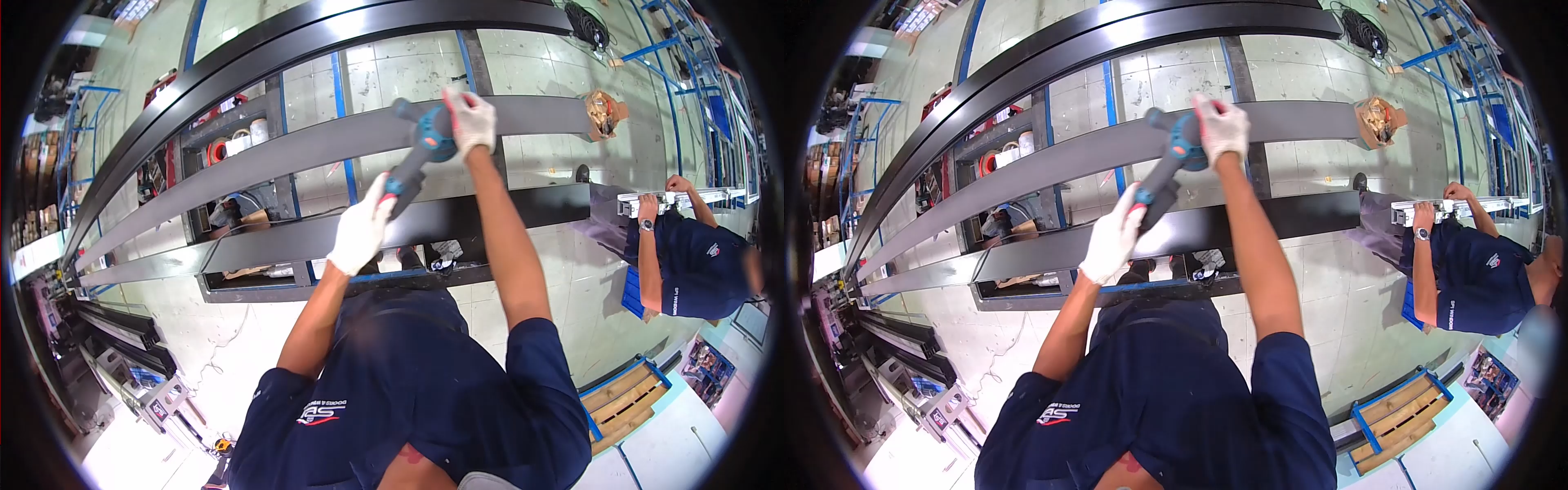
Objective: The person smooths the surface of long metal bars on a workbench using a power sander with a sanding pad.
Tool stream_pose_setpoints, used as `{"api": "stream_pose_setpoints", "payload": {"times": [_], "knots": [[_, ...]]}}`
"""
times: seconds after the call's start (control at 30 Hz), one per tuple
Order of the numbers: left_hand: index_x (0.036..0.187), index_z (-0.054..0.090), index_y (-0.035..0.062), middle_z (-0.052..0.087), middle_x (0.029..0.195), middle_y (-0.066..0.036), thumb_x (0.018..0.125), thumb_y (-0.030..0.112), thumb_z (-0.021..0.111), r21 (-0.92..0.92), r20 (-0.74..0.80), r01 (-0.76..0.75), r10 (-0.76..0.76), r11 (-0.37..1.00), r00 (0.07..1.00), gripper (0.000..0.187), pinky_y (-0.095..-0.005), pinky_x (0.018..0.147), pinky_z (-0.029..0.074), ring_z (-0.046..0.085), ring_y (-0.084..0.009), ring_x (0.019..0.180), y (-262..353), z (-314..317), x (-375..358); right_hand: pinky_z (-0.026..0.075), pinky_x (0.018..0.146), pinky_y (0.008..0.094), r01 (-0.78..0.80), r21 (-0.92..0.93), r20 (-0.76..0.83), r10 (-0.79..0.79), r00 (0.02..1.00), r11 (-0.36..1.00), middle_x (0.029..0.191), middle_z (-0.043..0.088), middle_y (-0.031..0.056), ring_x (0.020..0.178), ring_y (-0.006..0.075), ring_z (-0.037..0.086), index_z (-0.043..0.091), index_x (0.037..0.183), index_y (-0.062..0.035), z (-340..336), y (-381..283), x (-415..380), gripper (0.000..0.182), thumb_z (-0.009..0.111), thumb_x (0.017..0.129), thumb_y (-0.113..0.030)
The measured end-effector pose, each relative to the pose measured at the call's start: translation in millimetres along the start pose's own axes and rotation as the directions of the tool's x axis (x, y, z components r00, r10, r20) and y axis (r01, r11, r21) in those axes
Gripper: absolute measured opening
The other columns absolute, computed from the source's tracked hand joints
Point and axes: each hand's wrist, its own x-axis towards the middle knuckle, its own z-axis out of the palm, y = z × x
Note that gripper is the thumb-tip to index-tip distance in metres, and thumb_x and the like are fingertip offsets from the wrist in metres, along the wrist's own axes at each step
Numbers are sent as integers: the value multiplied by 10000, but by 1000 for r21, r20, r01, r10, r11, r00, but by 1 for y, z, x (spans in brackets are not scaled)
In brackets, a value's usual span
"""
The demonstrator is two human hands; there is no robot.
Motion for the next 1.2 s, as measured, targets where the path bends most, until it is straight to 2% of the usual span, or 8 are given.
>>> {"api": "stream_pose_setpoints", "payload": {"times": [0.17,0.23,0.37,0.6,0.9,0.97,1.1,1.2], "knots": [[1704,541,121,802,1131,-252,1152,181,629,-28,-276,143,-146,989,950,562,-440,852,607,796,-359,931,-43,-46,-48,590,775,396,-66,13,151,64,986,998,858,809,98,787,164,719,874,1033,-10,102,-44,-65,518,834,970,-523],[1701,559,110,809,1126,-163,1140,76,624,-110,-343,188,-214,976,915,566,-352,825,596,737,-212,835,-52,-67,-64,609,872,443,219,-115,142,-202,969,969,963,837,135,940,282,799,873,1014,-40,144,-56,-88,594,763,1000,-623],[1732,549,198,620,859,10,1167,62,584,-133,-486,193,-234,972,842,582,-247,670,467,470,-72,718,-97,-92,-80,489,1195,553,580,-326,626,-290,724,746,1429,741,116,1485,379,582,864,1231,-131,193,-118,-142,604,676,1036,-670],[1789,432,158,595,826,13,1181,129,609,-303,-422,238,-354,923,835,633,-265,604,460,482,-58,678,-86,-100,-85,277,1303,774,784,-308,705,-424,569,539,1783,458,91,1690,447,296,715,1545,-267,247,-103,-175,555,679,1049,-513],[1828,223,93,742,890,-174,1146,193,642,-377,59,174,-164,910,985,806,-410,685,612,717,-222,690,4,-2,-58,414,1324,496,618,-455,501,-390,773,641,1814,438,111,1620,392,468,627,1639,-245,90,-65,-91,706,699,1037,-606],[1759,339,52,754,1200,-360,1126,247,641,-90,97,-116,125,989,987,728,-596,898,606,756,-552,1011,-16,32,-66,467,1280,460,586,-432,388,-446,807,685,1809,431,138,1597,398,490,623,1610,-176,43,-53,-66,727,761,1002,-550],[1620,559,56,772,1068,-320,1130,251,653,32,320,-172,153,985,935,536,-585,844,609,771,-527,945,-23,45,-90,482,1268,460,608,-529,287,-549,785,592,1691,512,242,1499,434,573,582,1608,-111,-45,-23,8,818,882,873,-308],[1486,672,56,799,1074,-267,1130,259,666,27,433,-87,67,996,899,411,-527,891,619,787,-474,1001,-35,36,-110,525,1211,453,224,-593,134,-180,974,773,1500,597,216,1438,407,610,609,1555,-112,-85,-54,39,848,870,766,-281]]}}
